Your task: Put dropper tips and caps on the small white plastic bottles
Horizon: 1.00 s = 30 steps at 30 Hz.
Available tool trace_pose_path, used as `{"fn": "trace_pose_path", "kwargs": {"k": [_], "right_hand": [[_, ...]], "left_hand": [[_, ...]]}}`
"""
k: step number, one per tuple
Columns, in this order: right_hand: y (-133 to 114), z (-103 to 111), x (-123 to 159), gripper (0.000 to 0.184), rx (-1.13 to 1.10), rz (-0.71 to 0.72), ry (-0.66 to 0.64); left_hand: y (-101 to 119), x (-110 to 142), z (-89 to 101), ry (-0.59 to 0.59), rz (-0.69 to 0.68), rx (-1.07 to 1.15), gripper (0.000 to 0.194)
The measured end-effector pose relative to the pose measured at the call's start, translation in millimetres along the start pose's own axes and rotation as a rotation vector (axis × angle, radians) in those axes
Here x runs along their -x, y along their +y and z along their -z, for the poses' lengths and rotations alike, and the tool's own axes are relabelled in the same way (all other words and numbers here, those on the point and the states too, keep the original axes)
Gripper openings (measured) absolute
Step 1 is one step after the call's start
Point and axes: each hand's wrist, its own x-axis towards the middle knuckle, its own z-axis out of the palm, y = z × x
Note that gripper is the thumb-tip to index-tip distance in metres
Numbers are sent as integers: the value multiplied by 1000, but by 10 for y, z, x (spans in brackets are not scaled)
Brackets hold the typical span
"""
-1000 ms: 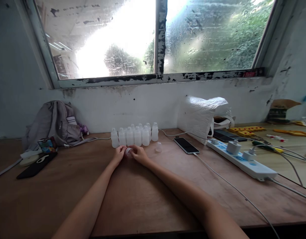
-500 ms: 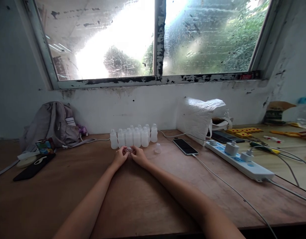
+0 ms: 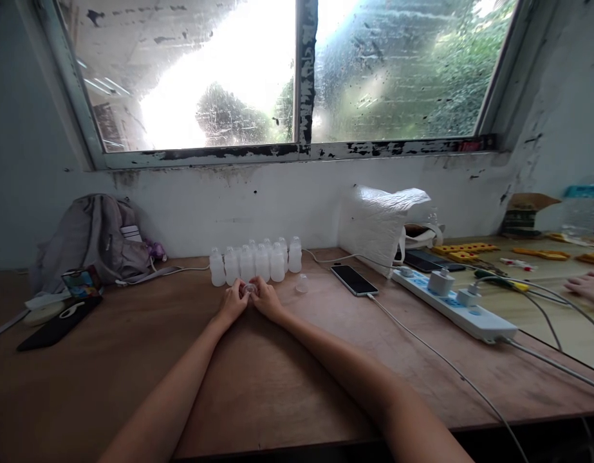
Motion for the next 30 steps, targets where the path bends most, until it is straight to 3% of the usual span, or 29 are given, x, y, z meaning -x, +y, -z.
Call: {"fn": "trace_pose_path", "kwargs": {"k": [5, 11, 15, 30], "right_hand": [[-12, 26, -10, 20, -96, -13, -11], [-77, 96, -5, 22, -293, -97, -144], [-91, 101, -11, 24, -368, -156, -153], [-93, 75, -29, 26, -144, -122, -118]], "left_hand": [[6, -1, -6, 19, -1, 43, 13], [-4, -15, 23, 28, -23, 134, 13], [-27, -23, 26, 15, -29, 185, 17], [-55, -46, -34, 36, -17, 148, 16]]}}
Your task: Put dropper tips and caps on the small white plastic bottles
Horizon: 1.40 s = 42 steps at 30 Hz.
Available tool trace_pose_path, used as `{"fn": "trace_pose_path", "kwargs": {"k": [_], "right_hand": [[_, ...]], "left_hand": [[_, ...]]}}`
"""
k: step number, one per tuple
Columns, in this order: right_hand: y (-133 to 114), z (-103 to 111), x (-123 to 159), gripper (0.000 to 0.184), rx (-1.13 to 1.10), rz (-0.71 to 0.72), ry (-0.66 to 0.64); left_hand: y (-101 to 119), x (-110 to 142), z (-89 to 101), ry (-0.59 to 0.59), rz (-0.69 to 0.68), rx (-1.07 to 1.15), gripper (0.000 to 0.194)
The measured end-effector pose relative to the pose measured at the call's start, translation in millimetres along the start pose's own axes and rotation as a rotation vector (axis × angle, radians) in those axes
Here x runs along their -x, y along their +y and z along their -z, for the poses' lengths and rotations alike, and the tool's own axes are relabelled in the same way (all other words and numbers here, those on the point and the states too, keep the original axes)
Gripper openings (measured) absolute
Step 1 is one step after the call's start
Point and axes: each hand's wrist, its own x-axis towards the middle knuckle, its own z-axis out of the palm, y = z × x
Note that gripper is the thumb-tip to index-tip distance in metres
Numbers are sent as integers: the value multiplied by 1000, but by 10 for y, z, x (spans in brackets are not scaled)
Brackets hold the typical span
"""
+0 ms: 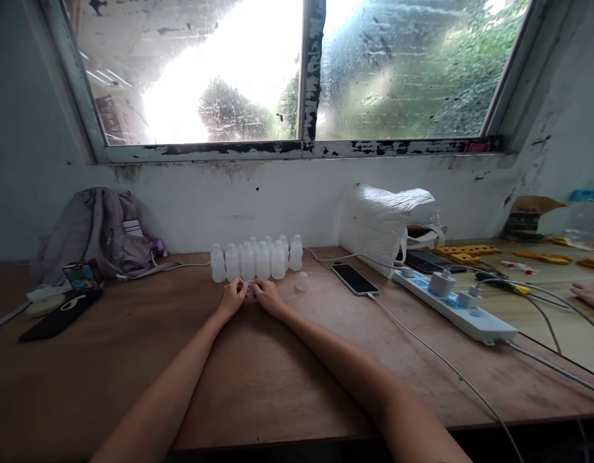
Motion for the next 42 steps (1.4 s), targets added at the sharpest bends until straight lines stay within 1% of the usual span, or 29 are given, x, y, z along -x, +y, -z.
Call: {"fn": "trace_pose_path", "kwargs": {"k": [5, 10, 18, 22, 25, 33, 39, 42], "right_hand": [[3, -9, -7, 23, 64, 39, 27], [25, -15, -3, 24, 79, 54, 38], [23, -8, 2, 24, 75, 35, 36], [32, -11, 6, 21, 99, 58, 89], [36, -16, 11, 19, 98, 81, 107], [1, -3, 17, 21, 130, 108, 70], [79, -50, 9, 15, 159, 135, 115], [103, -66, 2, 16, 104, 125, 112]], "left_hand": [[8, 1, 22, -3, 33, 22, 15], [17, 2, 39, 3, 49, 38, 15], [6, 11, 42, 1, 22, 48, 15], [23, 14, 50, -6, -5, 49, 16], [20, 6, 47, -6, -14, 36, 12], [24, 12, 41, 5, 14, -26, 7], [87, 42, 58, -17, 1, -56, 7], [78, 44, 47, 5, 26, -65, 9]]}}
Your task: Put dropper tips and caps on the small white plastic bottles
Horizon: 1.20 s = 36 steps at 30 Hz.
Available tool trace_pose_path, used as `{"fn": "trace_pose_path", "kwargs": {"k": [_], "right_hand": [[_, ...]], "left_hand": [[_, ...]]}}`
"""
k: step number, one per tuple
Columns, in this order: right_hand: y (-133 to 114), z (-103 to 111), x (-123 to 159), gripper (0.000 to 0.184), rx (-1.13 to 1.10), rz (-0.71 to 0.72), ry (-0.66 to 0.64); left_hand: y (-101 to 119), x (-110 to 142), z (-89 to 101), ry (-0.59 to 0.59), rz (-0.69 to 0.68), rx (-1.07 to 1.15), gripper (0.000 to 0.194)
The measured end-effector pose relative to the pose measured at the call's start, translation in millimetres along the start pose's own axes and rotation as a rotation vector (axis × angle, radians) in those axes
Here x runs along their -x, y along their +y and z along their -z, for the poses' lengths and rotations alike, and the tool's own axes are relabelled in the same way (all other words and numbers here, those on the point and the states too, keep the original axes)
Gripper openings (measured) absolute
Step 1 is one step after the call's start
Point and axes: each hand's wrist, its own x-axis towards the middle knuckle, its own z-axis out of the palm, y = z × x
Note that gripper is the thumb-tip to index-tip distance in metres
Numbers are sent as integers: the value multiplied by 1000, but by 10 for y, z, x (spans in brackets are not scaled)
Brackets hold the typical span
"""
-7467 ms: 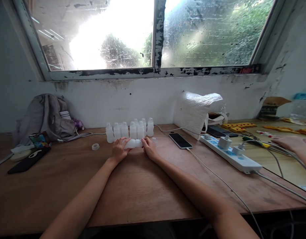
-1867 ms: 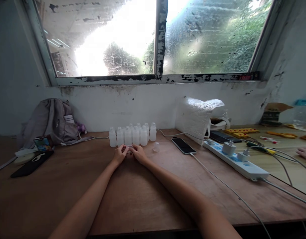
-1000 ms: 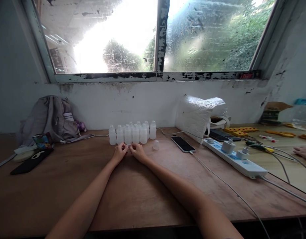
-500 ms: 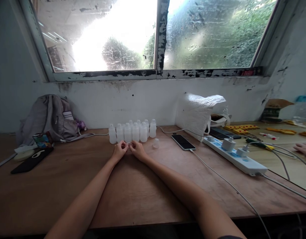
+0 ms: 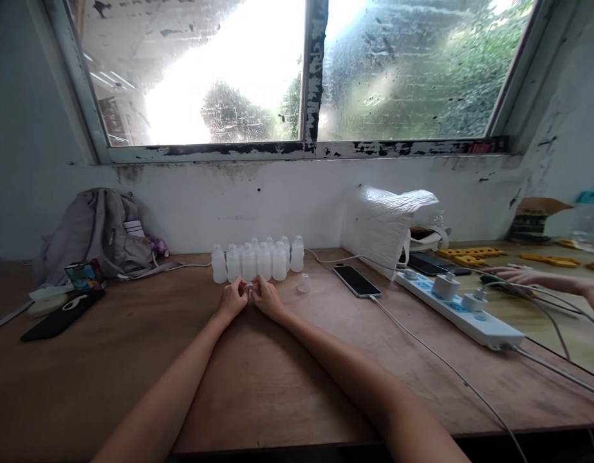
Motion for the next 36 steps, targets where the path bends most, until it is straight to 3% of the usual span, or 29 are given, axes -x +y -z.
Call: {"fn": "trace_pose_path", "kwargs": {"k": [6, 9, 17, 22, 28, 36], "right_hand": [[-13, 70, -34, 41, -592, -337, -197], [-7, 82, -44, 37, -733, -427, -206], [-1, 49, -38, 27, -774, -419, -82], [13, 59, -30, 27, -767, -368, -170], [96, 45, -52, 29, -589, -329, -150], [15, 298, -240, 23, -288, -115, -302]], "left_hand": [[-52, -35, 19, 21, 13, 93, 22], [-83, -68, 25, -35, -3, 193, 30], [-123, -87, -34, -125, 57, 421, 23], [-132, -71, -33, -122, 85, 496, 25], [-162, -88, 6, -172, 147, 569, 30], [-140, -91, -6, -278, 113, 543, 29]]}}
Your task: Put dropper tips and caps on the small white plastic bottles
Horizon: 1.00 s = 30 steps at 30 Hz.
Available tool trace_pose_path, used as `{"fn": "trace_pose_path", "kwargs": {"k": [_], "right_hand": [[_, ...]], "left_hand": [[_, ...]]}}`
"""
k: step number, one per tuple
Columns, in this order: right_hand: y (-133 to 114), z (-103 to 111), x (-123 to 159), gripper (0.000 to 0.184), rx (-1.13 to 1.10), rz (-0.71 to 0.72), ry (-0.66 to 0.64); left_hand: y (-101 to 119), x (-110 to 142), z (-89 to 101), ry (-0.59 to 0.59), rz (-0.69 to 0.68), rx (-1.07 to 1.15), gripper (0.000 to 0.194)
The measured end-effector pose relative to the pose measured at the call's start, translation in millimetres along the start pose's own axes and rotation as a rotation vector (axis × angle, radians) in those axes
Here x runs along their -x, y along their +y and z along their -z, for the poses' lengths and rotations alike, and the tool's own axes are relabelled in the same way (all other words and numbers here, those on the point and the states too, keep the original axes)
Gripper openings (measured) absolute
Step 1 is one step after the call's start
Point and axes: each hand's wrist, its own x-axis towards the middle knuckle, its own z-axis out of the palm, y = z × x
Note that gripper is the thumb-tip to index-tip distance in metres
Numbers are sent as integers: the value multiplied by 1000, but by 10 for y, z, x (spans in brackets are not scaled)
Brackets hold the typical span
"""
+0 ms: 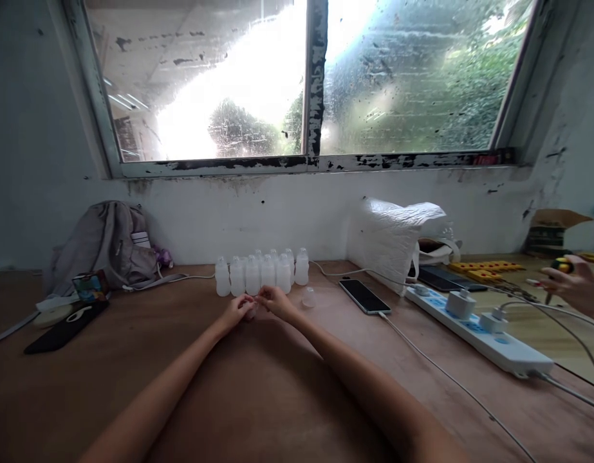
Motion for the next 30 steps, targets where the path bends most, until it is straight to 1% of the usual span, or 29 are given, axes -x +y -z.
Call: {"fn": "trace_pose_path", "kwargs": {"k": [2, 4, 5, 7, 8, 9, 10, 11, 12, 13, 14, 15, 17, 19, 22, 24, 28, 30], "right_hand": [[-106, 7, 2, 19, 68, 81, -24], [-233, -28, 5, 15, 177, 175, -60], [-302, -50, -3, 13, 256, 222, -79], [-451, -78, -61, 9, 424, 298, -88], [-526, -74, -120, 9, 500, 322, -62], [-599, -55, -203, 10, 565, 336, -8], [-668, -21, -309, 11, 624, 342, 58], [-729, 23, -437, 13, 678, 330, 151], [-780, 73, -582, 16, 736, 295, 218], [-820, 123, -736, 19, 804, 237, 258], [-846, 168, -892, 22, 883, 165, 261], [-861, 201, -1041, 24, 965, 73, 217], [-859, 222, -1298, 22, 1010, 3, 151], [-831, 179, -1478, 18, 1041, -52, 81], [-775, 45, -1633, 15, 1094, -135, -20], [-739, -40, -1708, 16, 1132, -200, -72], [-679, -115, -1876, 27, 1200, -337, -150], [-653, -127, -1946, 31, 1221, -381, -177]], "left_hand": [[32, 70, 37, -60, -14, -4, 31], [61, 166, 106, -95, -46, -22, 31], [70, 216, 151, -98, -75, -44, 31], [72, 306, 252, -61, -111, -61, 29], [65, 341, 303, -47, -117, -65, 28], [55, 367, 351, -39, -116, -65, 27], [43, 385, 396, -38, -113, -69, 26], [31, 394, 434, -39, -108, -77, 25], [20, 396, 468, -29, -103, -89, 25], [11, 393, 496, -5, -97, -105, 24], [4, 388, 520, 29, -91, -129, 24], [-2, 384, 543, 65, -87, -160, 23], [-15, 383, 588, 118, -92, -241, 22], [-33, 396, 638, 133, -124, -331, 22], [-71, 417, 716, 142, -175, -425, 21], [-100, 416, 759, 156, -190, -455, 20], [-142, 390, 804, 169, -198, -471, 20], [-150, 383, 811, 171, -197, -476, 19]]}}
